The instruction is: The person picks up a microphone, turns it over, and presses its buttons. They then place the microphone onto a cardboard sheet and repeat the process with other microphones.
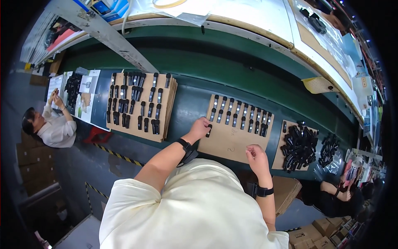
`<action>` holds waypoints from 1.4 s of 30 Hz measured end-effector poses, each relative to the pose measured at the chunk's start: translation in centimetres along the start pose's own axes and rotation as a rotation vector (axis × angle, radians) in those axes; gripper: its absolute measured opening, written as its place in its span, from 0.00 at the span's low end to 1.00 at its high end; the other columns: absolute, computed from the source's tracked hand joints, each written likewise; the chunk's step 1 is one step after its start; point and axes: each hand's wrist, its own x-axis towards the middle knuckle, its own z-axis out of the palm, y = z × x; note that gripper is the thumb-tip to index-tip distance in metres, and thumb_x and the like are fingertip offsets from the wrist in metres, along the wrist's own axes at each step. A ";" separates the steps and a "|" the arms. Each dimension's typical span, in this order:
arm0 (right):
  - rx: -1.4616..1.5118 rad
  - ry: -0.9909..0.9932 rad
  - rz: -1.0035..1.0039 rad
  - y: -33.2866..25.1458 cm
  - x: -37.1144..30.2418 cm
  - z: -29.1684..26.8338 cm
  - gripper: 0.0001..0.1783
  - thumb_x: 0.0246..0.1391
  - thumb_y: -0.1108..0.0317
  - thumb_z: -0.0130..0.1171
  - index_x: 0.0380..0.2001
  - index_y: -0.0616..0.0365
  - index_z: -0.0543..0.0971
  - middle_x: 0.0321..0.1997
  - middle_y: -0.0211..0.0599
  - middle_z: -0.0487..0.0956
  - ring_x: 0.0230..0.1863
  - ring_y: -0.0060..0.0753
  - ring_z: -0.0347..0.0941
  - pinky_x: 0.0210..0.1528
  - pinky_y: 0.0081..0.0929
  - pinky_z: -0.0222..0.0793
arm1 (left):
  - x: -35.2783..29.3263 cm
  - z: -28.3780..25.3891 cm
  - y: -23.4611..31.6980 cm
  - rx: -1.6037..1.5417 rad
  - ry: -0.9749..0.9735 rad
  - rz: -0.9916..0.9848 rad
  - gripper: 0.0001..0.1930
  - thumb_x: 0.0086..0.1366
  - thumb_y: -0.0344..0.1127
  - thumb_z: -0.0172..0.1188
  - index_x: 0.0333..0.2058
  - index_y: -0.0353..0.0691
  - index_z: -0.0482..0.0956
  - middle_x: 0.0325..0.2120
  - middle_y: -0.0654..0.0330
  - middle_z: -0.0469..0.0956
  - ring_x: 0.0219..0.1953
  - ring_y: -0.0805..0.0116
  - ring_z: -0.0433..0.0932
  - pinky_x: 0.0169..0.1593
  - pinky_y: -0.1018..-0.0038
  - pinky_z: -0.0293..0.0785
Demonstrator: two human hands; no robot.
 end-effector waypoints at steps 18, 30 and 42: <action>-0.041 -0.049 -0.025 1.0 0.1 -0.4 0.11 0.52 0.73 0.61 0.39 0.62 0.77 0.34 0.43 0.79 0.31 0.36 0.77 0.34 0.27 0.73 | 0.4 0.4 0.0 0.067 0.184 -0.053 0.10 0.50 0.29 0.66 0.31 0.33 0.78 0.27 0.54 0.81 0.32 0.59 0.81 0.39 0.69 0.77; -0.186 -0.364 -0.106 -2.0 4.1 2.3 0.15 0.53 0.66 0.60 0.44 0.58 0.77 0.34 0.45 0.81 0.34 0.43 0.78 0.39 0.34 0.73 | 3.4 -2.7 1.3 0.053 0.250 0.051 0.10 0.53 0.31 0.66 0.32 0.32 0.77 0.26 0.52 0.80 0.31 0.59 0.81 0.38 0.69 0.77; -0.142 -0.202 0.008 1.8 2.7 -1.1 0.14 0.51 0.71 0.61 0.42 0.60 0.77 0.30 0.43 0.78 0.29 0.41 0.75 0.33 0.31 0.71 | 18.9 -6.8 12.0 0.375 0.192 0.384 0.10 0.55 0.34 0.62 0.35 0.40 0.77 0.33 0.55 0.77 0.39 0.54 0.77 0.43 0.64 0.74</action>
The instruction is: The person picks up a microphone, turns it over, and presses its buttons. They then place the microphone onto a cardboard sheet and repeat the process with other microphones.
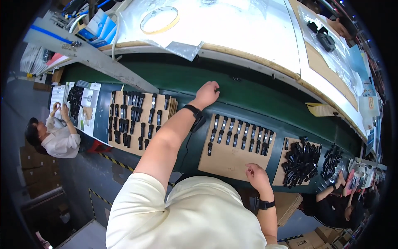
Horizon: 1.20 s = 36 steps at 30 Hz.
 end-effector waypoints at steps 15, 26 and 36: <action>0.008 0.009 0.214 2.9 -0.2 -2.3 0.12 0.52 0.72 0.59 0.41 0.60 0.78 0.28 0.46 0.78 0.28 0.42 0.76 0.32 0.33 0.71 | 4.5 6.3 -5.8 0.059 -0.051 0.167 0.10 0.56 0.33 0.61 0.38 0.41 0.76 0.35 0.52 0.77 0.40 0.51 0.77 0.45 0.60 0.74; 0.121 0.159 0.010 0.7 6.1 -2.9 0.15 0.54 0.75 0.56 0.46 0.61 0.75 0.44 0.43 0.75 0.38 0.34 0.73 0.41 0.28 0.69 | 4.2 5.6 1.6 -0.264 0.144 0.113 0.10 0.54 0.32 0.62 0.36 0.42 0.76 0.35 0.53 0.77 0.40 0.51 0.76 0.42 0.60 0.73; 0.403 0.243 -0.305 -8.7 6.5 -2.9 0.19 0.52 0.79 0.57 0.48 0.62 0.73 0.51 0.44 0.73 0.40 0.31 0.72 0.45 0.25 0.68 | -16.6 -5.7 13.3 -0.466 -0.248 0.172 0.10 0.56 0.29 0.63 0.36 0.40 0.75 0.31 0.58 0.75 0.36 0.59 0.76 0.40 0.66 0.72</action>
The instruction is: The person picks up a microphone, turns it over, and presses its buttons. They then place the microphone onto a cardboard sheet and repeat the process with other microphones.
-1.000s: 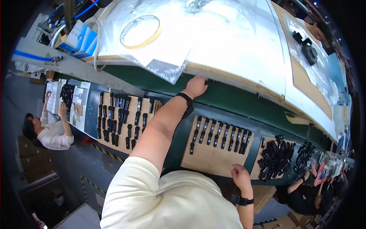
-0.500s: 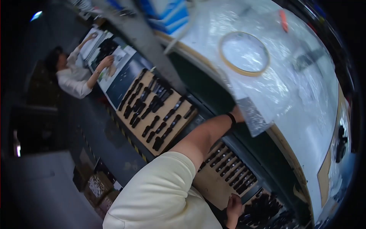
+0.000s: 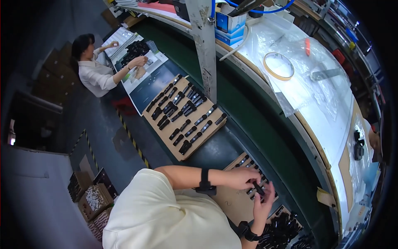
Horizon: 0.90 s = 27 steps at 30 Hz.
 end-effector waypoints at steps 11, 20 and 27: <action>-0.141 -0.085 -0.190 -4.3 -6.0 -0.1 0.11 0.47 0.75 0.64 0.37 0.61 0.78 0.35 0.42 0.79 0.37 0.44 0.75 0.42 0.33 0.69 | -6.9 0.6 5.2 -0.071 0.011 0.053 0.12 0.57 0.31 0.64 0.40 0.38 0.76 0.37 0.56 0.77 0.40 0.62 0.78 0.45 0.69 0.74; -0.113 0.045 -0.244 -7.5 -7.7 -0.2 0.13 0.45 0.75 0.66 0.37 0.61 0.78 0.32 0.40 0.78 0.33 0.41 0.74 0.36 0.32 0.69 | -7.7 1.0 7.8 -0.118 -0.056 -0.045 0.15 0.56 0.32 0.65 0.41 0.35 0.77 0.35 0.55 0.80 0.40 0.64 0.79 0.46 0.71 0.74; -0.098 0.079 -0.336 -7.6 -9.3 -0.8 0.15 0.43 0.76 0.66 0.37 0.61 0.77 0.32 0.40 0.78 0.33 0.40 0.74 0.36 0.30 0.69 | -8.5 1.4 9.5 0.064 -0.008 0.178 0.13 0.54 0.28 0.63 0.40 0.36 0.78 0.34 0.55 0.80 0.37 0.63 0.79 0.43 0.71 0.72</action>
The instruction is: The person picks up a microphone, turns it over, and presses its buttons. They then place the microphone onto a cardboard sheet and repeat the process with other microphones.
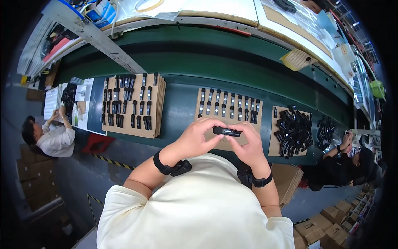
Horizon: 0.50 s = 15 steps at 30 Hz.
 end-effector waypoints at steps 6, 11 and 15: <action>-0.012 0.049 -0.041 -0.4 -0.6 -0.3 0.15 0.42 0.78 0.65 0.36 0.60 0.76 0.31 0.39 0.77 0.33 0.40 0.74 0.36 0.30 0.69 | 0.0 0.4 0.4 -0.001 -0.006 0.032 0.13 0.54 0.28 0.63 0.40 0.37 0.78 0.34 0.56 0.80 0.37 0.63 0.78 0.44 0.71 0.71; 0.007 0.062 -0.017 -0.5 -0.6 -0.4 0.15 0.41 0.78 0.66 0.36 0.60 0.75 0.32 0.39 0.77 0.34 0.41 0.73 0.36 0.30 0.69 | 0.1 0.4 1.4 -0.083 0.011 -0.032 0.14 0.54 0.28 0.64 0.40 0.36 0.78 0.34 0.58 0.79 0.37 0.66 0.77 0.44 0.72 0.71; 0.007 0.092 -0.102 -0.3 -0.6 -0.8 0.16 0.41 0.79 0.66 0.36 0.60 0.75 0.34 0.40 0.76 0.35 0.41 0.73 0.36 0.30 0.69 | 0.4 -0.4 1.8 -0.203 -0.034 -0.127 0.14 0.54 0.27 0.65 0.40 0.36 0.78 0.34 0.59 0.79 0.37 0.67 0.76 0.45 0.72 0.70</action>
